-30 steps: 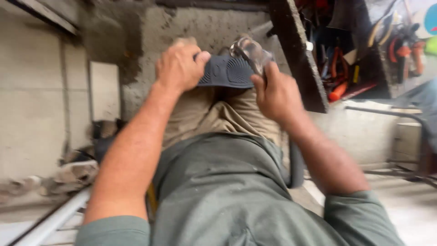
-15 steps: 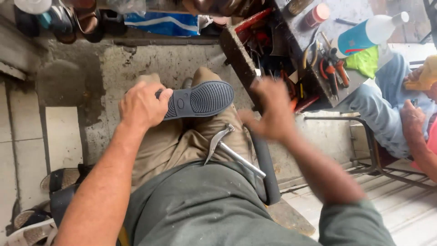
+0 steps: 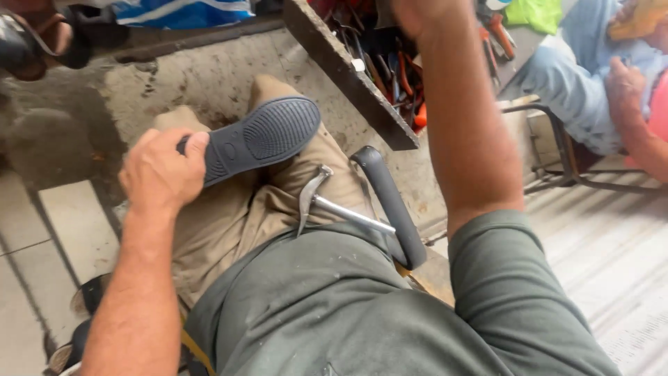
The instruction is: Hammering the sole of a shoe to secure it, followed by inspection and repositioning.
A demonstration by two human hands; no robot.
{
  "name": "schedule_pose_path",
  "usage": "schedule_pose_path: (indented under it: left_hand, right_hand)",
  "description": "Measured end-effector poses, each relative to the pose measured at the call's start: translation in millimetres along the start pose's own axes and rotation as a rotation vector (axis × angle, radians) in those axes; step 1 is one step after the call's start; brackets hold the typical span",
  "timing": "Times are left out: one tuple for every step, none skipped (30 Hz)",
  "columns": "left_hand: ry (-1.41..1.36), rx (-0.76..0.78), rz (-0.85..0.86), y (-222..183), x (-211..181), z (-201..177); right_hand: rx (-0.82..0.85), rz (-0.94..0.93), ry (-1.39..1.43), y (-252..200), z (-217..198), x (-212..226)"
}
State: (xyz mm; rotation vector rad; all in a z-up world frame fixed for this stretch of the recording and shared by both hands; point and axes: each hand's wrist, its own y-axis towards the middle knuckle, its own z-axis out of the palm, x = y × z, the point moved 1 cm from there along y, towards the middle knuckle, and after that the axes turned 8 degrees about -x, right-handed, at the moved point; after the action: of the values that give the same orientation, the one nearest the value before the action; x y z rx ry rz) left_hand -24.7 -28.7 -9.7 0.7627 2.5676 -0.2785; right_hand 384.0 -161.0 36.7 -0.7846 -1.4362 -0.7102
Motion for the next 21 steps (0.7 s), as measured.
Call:
schedule_pose_path:
  left_hand:
    - [0.007,0.01,-0.006,5.0,-3.7,-4.1]
    - [-0.008,0.012,0.004,4.0,-4.7,-4.8]
    - [0.013,0.023,-0.002,3.0,-4.0,-6.8]
    - [0.033,0.033,-0.007,2.5,-3.7,-8.6]
    - [0.029,0.039,0.001,0.4,-4.1,-9.1]
    - [0.029,0.044,0.001,-1.0,-4.5,-9.4]
    - [0.03,0.043,-0.001,-0.7,-3.9,-10.6]
    - [0.027,0.043,0.005,-0.8,-2.3,-6.8]
    - [0.044,0.012,0.034,-2.8,0.5,-4.8]
    - [0.062,-0.02,0.064,-4.7,3.2,-2.5]
    - [0.07,-0.01,0.067,-4.9,1.3,-2.6]
    - [0.064,0.012,0.055,-5.2,-0.4,-2.9]
    - [0.056,0.025,0.044,-3.0,-3.1,-3.2]
    - [0.061,0.026,0.049,-2.0,-4.6,-3.4]
    - [0.06,0.035,0.044,-1.5,-6.2,-2.5]
    - [0.059,0.043,0.038,-0.9,-7.3,-2.0]
    - [0.059,0.038,0.035,0.8,-7.9,-0.9]
    - [0.053,0.022,0.034,2.4,-7.9,0.1]
    - [0.05,0.009,0.03,1.5,-6.7,0.7]
    - [0.052,0.007,0.022,3.8,-5.9,2.5]
    - [0.054,-0.004,0.028,3.8,-4.7,3.8]
  right_hand:
    - [0.008,0.011,-0.008,-23.7,8.1,17.4]
    - [0.017,0.023,-0.016,-38.7,2.7,17.3]
    - [0.023,0.036,-0.02,-55.7,-0.9,15.9]
    - [0.029,0.05,-0.025,-72.4,-3.6,14.8]
    - [0.019,0.05,-0.03,-77.5,-18.2,-1.1]
    - [-0.13,0.087,0.031,-82.0,-34.4,-17.3]
    - [-0.274,0.119,0.094,-84.2,-48.0,-33.7]
    - [-0.279,0.115,0.093,-80.6,-55.5,-23.3]
    - [-0.384,0.054,-0.046,-79.8,-63.1,-14.7]
    - [-0.488,-0.006,-0.186,-78.9,-70.8,-6.2]
    - [-0.494,0.004,-0.183,-63.8,-81.4,-5.1]
    - [-0.518,-0.006,-0.312,-49.0,-92.2,-3.7]
    - [-0.538,-0.025,-0.44,-30.8,-102.6,-0.2]
    - [-0.542,-0.022,-0.436,-11.5,-116.2,-9.3]
    - [-0.55,-0.094,-0.566,10.5,-128.7,-16.5]
    - [-0.556,-0.167,-0.695,32.4,-140.3,-23.7]
    - [-0.551,-0.171,-0.693,50.1,-148.7,-31.6]
    - [-0.59,-0.221,-0.81,67.5,-156.6,-39.1]
    - [-0.623,-0.267,-0.928,83.2,-163.3,-48.8]
    - [-0.615,-0.268,-0.925,92.3,-168.5,-53.0]
    - [-0.63,-0.276,-1.084,99.9,-173.0,-58.1]
